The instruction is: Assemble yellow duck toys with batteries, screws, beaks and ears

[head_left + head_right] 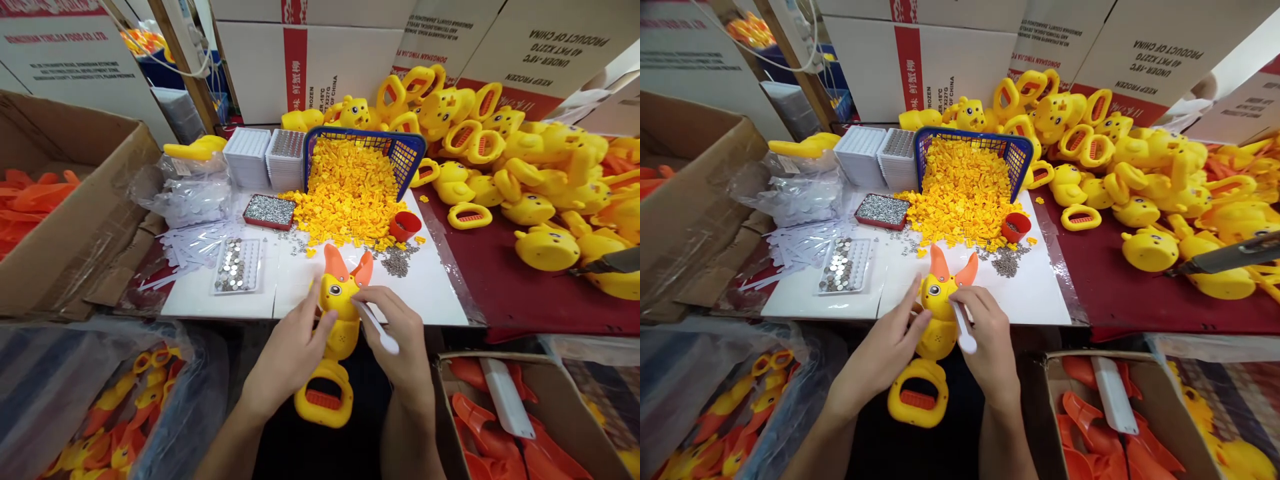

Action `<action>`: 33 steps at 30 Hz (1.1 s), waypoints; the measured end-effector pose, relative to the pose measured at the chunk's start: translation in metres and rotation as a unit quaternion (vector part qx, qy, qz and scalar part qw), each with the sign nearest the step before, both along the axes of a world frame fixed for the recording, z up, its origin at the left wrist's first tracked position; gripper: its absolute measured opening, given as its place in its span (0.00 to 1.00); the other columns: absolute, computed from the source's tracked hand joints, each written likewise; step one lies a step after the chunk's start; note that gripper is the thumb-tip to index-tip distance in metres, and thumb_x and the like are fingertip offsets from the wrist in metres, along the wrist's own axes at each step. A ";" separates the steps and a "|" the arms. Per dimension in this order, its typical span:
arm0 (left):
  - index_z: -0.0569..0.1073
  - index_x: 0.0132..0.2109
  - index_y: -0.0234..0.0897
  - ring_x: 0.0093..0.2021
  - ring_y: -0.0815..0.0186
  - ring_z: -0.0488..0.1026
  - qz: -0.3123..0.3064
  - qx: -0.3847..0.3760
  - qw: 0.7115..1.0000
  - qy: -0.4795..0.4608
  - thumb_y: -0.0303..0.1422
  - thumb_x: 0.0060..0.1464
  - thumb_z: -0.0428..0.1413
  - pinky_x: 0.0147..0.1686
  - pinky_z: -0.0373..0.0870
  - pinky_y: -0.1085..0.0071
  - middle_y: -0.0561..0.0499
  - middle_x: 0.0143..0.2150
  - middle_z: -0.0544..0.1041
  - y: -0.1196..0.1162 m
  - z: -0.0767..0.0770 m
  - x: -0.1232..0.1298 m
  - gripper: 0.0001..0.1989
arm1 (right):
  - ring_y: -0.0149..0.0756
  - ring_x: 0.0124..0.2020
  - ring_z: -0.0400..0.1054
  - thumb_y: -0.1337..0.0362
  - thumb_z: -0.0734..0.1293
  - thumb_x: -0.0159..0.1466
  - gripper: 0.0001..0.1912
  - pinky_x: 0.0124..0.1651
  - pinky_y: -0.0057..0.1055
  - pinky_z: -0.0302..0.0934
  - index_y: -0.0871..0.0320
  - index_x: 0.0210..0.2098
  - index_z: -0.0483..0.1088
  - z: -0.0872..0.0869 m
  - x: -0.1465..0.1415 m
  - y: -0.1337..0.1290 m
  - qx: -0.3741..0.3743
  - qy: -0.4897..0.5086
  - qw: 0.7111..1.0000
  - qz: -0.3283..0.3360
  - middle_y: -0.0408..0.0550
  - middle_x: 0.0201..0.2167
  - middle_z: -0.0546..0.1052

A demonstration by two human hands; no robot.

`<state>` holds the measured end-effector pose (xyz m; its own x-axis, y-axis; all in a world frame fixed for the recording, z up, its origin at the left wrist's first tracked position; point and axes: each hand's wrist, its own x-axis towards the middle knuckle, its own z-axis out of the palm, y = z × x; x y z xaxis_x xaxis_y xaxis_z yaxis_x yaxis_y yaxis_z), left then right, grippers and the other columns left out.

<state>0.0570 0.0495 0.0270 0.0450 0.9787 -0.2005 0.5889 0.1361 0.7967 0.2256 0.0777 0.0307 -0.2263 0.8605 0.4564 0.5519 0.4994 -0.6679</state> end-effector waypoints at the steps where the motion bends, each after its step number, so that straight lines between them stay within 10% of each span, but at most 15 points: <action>1: 0.55 0.72 0.39 0.48 0.56 0.78 0.033 0.004 0.999 -0.030 0.44 0.70 0.43 0.50 0.71 0.61 0.44 0.48 0.80 0.003 -0.002 -0.006 0.29 | 0.35 0.39 0.75 0.73 0.65 0.68 0.08 0.42 0.29 0.72 0.55 0.39 0.73 -0.001 0.003 0.001 -0.007 0.017 1.000 0.007 0.47 0.38 0.79; 4: 0.73 0.52 0.37 0.43 0.58 0.76 0.078 0.031 0.996 -0.034 0.41 0.70 0.41 0.45 0.69 0.64 0.46 0.41 0.79 0.014 -0.009 -0.013 0.20 | 0.34 0.41 0.75 0.73 0.67 0.67 0.08 0.43 0.28 0.71 0.54 0.40 0.74 -0.002 0.008 0.004 -0.012 0.034 0.999 0.021 0.46 0.39 0.79; 7: 0.69 0.33 0.40 0.35 0.61 0.72 0.065 0.051 0.997 0.004 0.39 0.69 0.41 0.36 0.65 0.67 0.49 0.34 0.76 0.024 -0.016 -0.010 0.19 | 0.34 0.40 0.76 0.73 0.68 0.67 0.09 0.43 0.29 0.71 0.53 0.41 0.75 -0.003 0.010 0.005 0.002 0.030 0.999 0.034 0.45 0.39 0.79; 18: 0.59 0.23 0.40 0.25 0.68 0.61 0.122 0.059 0.984 -0.115 0.47 0.64 0.47 0.29 0.59 0.70 0.56 0.21 0.62 0.029 -0.036 -0.010 0.24 | 0.37 0.40 0.75 0.71 0.65 0.69 0.10 0.44 0.35 0.73 0.52 0.42 0.76 -0.016 0.008 0.011 0.035 0.014 0.999 -0.008 0.48 0.38 0.79; 26: 0.68 0.27 0.39 0.29 0.66 0.68 0.100 0.041 0.988 -0.111 0.46 0.65 0.47 0.32 0.62 0.70 0.54 0.25 0.72 0.031 -0.034 -0.014 0.22 | 0.37 0.39 0.74 0.72 0.63 0.70 0.09 0.42 0.35 0.72 0.54 0.41 0.73 -0.018 -0.001 0.016 0.070 -0.003 0.998 0.000 0.49 0.37 0.78; 29: 0.76 0.47 0.36 0.34 0.64 0.74 0.078 0.015 0.986 -0.148 0.47 0.65 0.49 0.36 0.68 0.69 0.49 0.38 0.80 0.036 -0.028 -0.021 0.20 | 0.38 0.39 0.73 0.73 0.64 0.69 0.09 0.42 0.36 0.72 0.54 0.41 0.73 -0.018 0.000 0.014 0.075 -0.006 0.997 0.003 0.49 0.37 0.78; 33: 0.47 0.74 0.38 0.44 0.62 0.78 0.035 -0.020 0.968 -0.247 0.48 0.61 0.55 0.44 0.73 0.65 0.40 0.57 0.76 0.054 -0.022 -0.021 0.42 | 0.40 0.41 0.73 0.72 0.65 0.68 0.10 0.43 0.39 0.73 0.52 0.41 0.76 -0.016 0.004 0.011 0.041 0.024 0.998 0.048 0.49 0.37 0.78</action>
<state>0.0355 0.1032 0.0045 0.0782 0.9746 -0.2099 0.1251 0.1993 0.9719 0.2300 0.0890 0.0145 -0.2821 0.7956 0.5362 0.4674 0.6020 -0.6474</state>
